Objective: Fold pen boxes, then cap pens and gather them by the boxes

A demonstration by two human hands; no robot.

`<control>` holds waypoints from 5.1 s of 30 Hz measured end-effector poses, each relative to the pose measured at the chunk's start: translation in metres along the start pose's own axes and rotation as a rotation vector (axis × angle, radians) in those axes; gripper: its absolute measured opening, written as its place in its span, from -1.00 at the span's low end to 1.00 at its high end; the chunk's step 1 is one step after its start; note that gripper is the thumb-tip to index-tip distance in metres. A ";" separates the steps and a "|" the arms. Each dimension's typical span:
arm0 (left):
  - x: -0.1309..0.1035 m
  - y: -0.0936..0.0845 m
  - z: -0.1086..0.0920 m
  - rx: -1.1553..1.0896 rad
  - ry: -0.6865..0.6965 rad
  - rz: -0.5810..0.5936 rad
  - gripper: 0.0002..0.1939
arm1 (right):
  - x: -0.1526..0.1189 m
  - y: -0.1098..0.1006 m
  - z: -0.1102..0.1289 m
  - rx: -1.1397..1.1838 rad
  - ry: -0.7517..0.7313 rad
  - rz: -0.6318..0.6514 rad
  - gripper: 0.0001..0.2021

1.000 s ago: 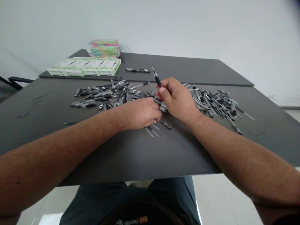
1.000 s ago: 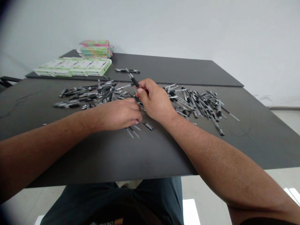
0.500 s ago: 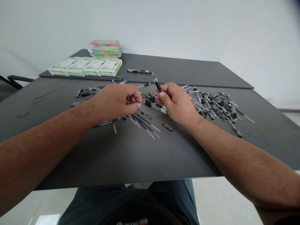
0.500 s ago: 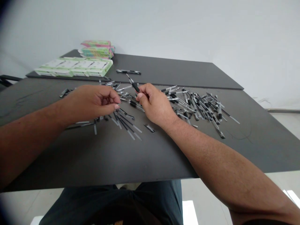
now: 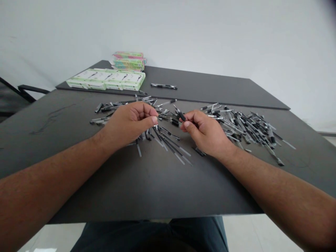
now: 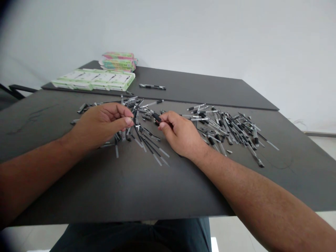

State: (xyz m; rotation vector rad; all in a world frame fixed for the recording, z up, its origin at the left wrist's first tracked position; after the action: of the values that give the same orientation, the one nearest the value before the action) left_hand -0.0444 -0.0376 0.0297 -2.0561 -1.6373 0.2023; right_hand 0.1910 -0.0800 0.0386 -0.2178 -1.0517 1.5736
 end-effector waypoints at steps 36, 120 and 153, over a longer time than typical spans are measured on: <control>-0.019 0.006 -0.027 0.058 0.255 -0.068 -0.84 | -0.006 0.002 0.018 -0.151 -0.233 -0.014 -0.82; -0.022 0.024 -0.028 0.125 0.277 0.057 -0.88 | -0.010 0.007 0.023 -0.109 -0.167 0.070 -0.84; -0.029 0.027 -0.041 0.214 0.415 0.080 -0.92 | -0.008 0.007 0.027 -0.056 -0.149 0.115 -0.96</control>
State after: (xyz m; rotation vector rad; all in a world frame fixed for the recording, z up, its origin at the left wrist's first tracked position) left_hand -0.0118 -0.0804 0.0470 -1.8519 -1.2282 -0.0235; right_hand 0.1711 -0.0999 0.0467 -0.2045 -1.2186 1.6848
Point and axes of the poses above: each hand's wrist, its own x-axis towards the middle knuckle, its own y-axis out of the palm, z = x × y, the point moved 9 cm from there along x, towards the middle knuckle, and after that the axes turned 4 degrees about -x, right-handed, at the moved point
